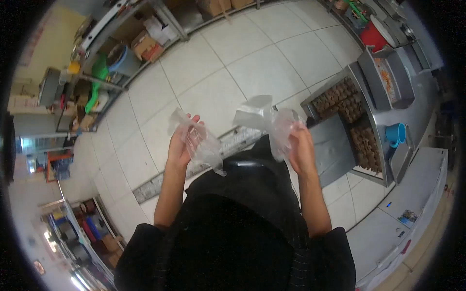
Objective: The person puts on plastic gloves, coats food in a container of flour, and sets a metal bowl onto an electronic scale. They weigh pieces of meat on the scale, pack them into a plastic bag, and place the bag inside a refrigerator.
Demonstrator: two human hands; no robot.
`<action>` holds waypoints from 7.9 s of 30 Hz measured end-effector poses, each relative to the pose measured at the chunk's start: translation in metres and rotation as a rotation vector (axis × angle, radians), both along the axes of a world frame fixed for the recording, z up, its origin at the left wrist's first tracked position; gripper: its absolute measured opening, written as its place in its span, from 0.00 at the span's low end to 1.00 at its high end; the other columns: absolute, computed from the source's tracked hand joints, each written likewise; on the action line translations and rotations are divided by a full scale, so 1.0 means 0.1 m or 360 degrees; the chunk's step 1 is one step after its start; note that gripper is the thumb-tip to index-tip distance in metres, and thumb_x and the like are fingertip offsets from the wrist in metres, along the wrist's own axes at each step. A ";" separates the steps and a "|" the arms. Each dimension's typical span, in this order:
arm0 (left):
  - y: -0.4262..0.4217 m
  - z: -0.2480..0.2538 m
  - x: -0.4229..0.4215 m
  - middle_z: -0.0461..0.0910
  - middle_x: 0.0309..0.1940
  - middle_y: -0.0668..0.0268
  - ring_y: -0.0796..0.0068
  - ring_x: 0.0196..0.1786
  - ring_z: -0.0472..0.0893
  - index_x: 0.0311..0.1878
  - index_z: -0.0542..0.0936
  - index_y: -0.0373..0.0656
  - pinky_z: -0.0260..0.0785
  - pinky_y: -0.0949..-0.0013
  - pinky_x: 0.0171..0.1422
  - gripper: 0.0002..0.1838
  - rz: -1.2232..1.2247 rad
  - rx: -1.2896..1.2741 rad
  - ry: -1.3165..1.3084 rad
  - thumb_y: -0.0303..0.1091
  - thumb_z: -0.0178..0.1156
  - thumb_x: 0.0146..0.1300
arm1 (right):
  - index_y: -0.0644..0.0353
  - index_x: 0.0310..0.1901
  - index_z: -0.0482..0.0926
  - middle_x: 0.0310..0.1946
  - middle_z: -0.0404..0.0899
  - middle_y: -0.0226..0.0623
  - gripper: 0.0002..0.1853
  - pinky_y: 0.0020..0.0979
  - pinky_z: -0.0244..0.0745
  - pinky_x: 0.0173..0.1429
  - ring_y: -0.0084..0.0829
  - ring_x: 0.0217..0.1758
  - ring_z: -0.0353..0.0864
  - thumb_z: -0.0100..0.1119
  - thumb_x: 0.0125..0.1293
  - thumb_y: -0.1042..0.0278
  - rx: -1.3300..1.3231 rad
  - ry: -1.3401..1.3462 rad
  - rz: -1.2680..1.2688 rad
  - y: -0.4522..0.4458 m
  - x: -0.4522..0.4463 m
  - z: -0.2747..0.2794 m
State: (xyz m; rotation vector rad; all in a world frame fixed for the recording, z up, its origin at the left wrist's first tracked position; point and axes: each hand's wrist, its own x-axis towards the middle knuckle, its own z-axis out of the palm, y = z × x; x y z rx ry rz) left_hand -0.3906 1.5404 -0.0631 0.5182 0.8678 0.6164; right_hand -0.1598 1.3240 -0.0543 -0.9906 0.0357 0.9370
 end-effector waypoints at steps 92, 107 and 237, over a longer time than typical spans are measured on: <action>1.79 0.67 19.04 0.81 0.32 0.67 0.82 0.33 0.77 0.38 0.79 0.36 0.70 0.76 0.39 0.08 -0.2749 0.1622 -0.0347 0.30 0.63 0.59 | 0.62 0.35 0.75 0.27 0.78 0.30 0.09 0.21 0.75 0.33 0.18 0.28 0.77 0.59 0.65 0.64 -0.0409 -0.0350 -0.1398 2.45 16.07 0.36; 0.70 1.11 19.93 0.76 0.35 0.60 0.60 0.41 0.76 0.37 0.82 0.41 0.69 0.64 0.45 0.06 -0.2116 0.2738 -0.0740 0.27 0.64 0.55 | 0.53 0.65 0.64 0.21 0.74 0.27 0.23 0.17 0.56 0.16 0.17 0.17 0.71 0.48 0.70 0.59 -0.0190 -0.0029 -0.0460 1.09 17.38 0.58; -0.30 -1.37 4.99 0.85 0.30 0.69 0.65 0.35 0.82 0.30 0.87 0.57 0.72 0.62 0.43 0.13 0.3518 -0.1575 0.1654 0.52 0.66 0.45 | 0.66 0.54 0.67 0.56 0.66 0.44 0.21 0.44 0.70 0.61 0.39 0.57 0.69 0.57 0.62 0.66 -0.0037 -0.0890 0.3570 6.21 2.00 -1.62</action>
